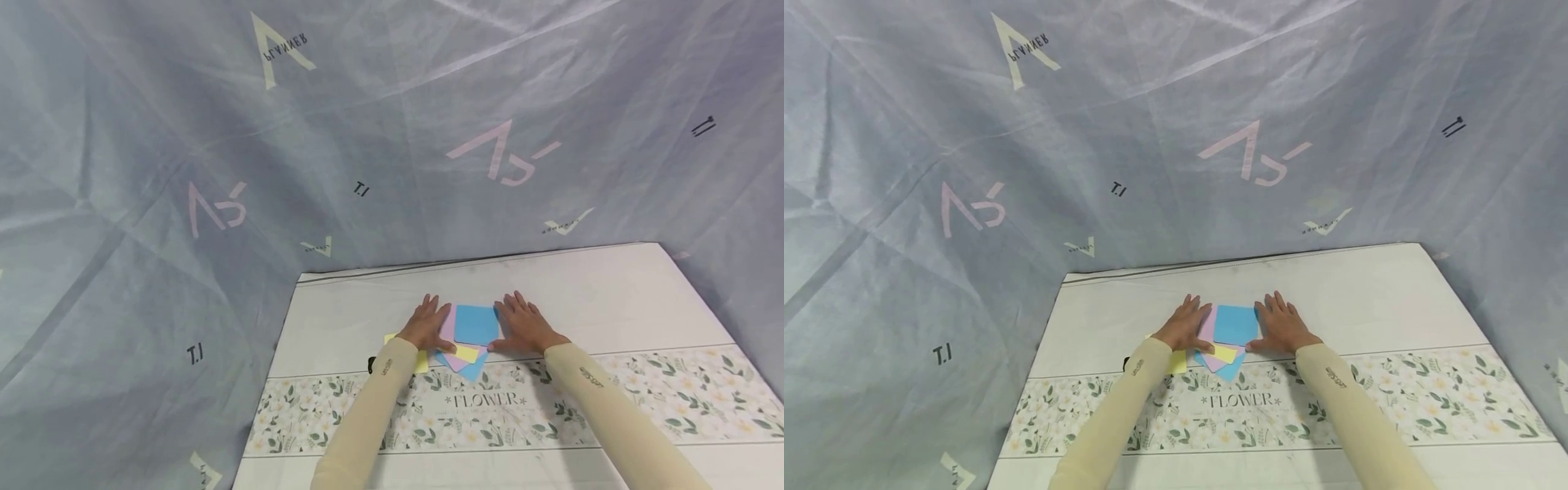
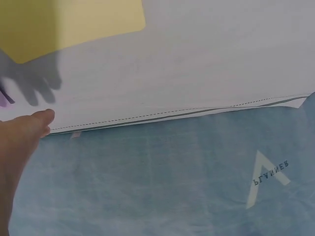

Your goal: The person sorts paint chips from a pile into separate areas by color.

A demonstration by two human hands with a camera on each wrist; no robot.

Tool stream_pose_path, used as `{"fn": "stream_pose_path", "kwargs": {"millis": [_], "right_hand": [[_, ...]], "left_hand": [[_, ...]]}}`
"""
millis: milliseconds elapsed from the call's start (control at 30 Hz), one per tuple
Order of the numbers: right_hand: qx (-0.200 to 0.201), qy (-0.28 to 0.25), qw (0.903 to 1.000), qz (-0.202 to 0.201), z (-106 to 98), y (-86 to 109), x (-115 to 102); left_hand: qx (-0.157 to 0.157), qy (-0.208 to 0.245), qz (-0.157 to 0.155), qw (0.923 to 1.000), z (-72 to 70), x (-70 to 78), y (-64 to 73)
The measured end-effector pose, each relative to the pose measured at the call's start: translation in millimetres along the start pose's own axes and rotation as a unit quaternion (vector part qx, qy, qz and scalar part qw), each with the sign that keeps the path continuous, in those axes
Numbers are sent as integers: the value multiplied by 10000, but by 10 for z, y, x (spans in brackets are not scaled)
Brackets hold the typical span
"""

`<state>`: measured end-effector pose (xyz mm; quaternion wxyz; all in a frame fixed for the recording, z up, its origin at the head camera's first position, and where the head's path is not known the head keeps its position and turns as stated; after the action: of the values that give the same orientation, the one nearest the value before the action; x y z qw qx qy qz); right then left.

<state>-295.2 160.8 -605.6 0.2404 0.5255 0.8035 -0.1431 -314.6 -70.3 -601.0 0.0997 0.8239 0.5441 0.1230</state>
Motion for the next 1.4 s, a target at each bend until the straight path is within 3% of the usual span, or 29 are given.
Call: {"fn": "stream_pose_path", "kwargs": {"millis": [267, 700, 1067, 1400], "right_hand": [[-220, -206, 9994, 189, -4, -22, -24], [-177, -265, 9993, 204, -1, -30, -12], [-208, -450, 9982, 328, 53, -71, 33], [144, -351, 9993, 28, 62, -82, 20]], "left_hand": [[-56, -436, 214, 9988, -68, 76, -111], [-75, -955, 485, 9942, -113, 147, -259], [-251, -849, 344, 9955, -39, 133, -332], [-154, -928, 382, 9948, -102, 174, -317]]}}
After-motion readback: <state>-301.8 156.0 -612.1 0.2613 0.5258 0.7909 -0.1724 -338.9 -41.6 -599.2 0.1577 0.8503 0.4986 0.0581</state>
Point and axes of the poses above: each hand's wrist, its own y-axis away from the middle knuckle, its own z-axis out of the palm, x = y × z, the point moved 5 cm from there along -y, towards the middle knuckle, and after that the axes turned 13 degrees about -y, right-handed, at the moved point
